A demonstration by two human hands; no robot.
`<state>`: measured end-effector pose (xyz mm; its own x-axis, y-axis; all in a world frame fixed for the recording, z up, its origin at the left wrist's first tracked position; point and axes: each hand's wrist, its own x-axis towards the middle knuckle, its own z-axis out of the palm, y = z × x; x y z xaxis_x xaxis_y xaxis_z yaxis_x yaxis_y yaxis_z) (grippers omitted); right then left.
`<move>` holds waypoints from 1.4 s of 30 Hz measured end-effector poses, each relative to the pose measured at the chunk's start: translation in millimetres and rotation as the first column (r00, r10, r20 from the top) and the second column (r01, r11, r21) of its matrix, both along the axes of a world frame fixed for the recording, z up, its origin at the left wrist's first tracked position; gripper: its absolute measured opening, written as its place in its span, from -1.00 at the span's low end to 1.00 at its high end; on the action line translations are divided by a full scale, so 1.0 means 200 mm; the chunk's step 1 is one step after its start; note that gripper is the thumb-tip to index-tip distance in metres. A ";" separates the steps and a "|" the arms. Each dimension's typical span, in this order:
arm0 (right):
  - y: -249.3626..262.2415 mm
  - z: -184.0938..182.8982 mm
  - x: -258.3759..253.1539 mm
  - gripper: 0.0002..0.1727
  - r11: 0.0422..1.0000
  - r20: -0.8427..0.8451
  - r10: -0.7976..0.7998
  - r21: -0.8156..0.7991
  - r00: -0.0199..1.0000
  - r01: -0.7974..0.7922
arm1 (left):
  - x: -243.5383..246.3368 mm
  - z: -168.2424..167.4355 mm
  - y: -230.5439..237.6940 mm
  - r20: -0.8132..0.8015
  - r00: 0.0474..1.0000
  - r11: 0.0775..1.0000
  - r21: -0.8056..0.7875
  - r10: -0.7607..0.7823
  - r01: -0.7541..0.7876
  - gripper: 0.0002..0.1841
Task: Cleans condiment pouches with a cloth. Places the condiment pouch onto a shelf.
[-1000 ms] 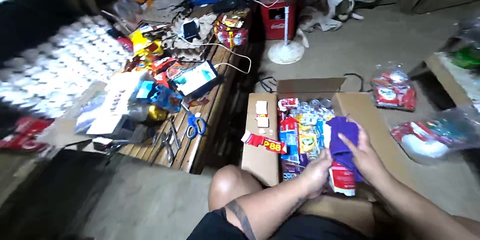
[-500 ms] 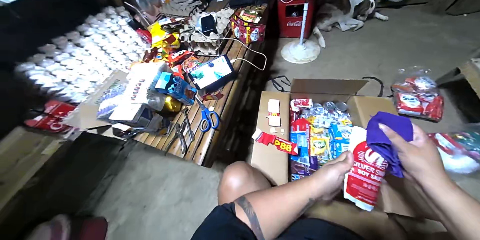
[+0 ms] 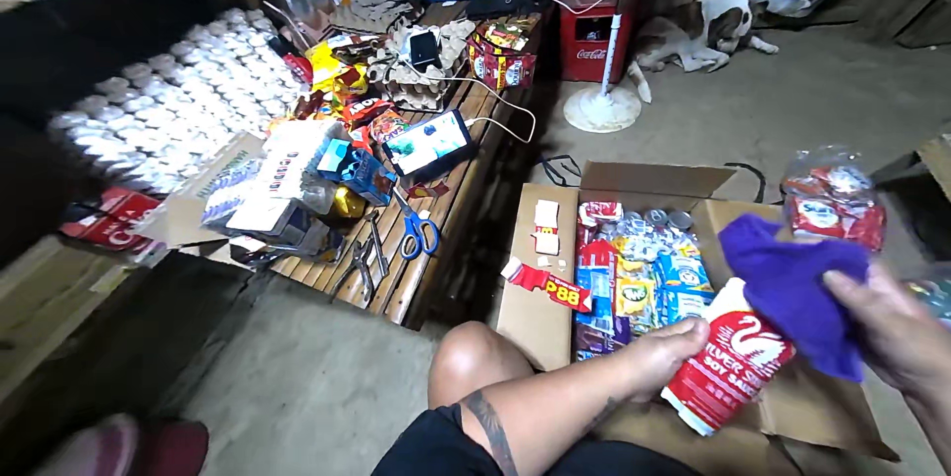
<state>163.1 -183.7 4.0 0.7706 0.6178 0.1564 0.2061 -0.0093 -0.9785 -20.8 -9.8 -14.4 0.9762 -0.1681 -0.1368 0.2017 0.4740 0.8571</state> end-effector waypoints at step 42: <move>-0.04 0.00 -0.01 -0.22 0.954 0.028 0.203 -0.231 0.979 -0.192 | 0.01 0.06 -0.02 -0.062 0.997 0.999 0.014 -0.049 0.050 -0.34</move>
<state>160.3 -192.5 4.6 0.6244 0.7805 0.0310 0.2752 -0.1827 -0.9439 -19.0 -14.8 -2.1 0.9563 -0.2136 -0.1998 0.2777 0.4490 0.8493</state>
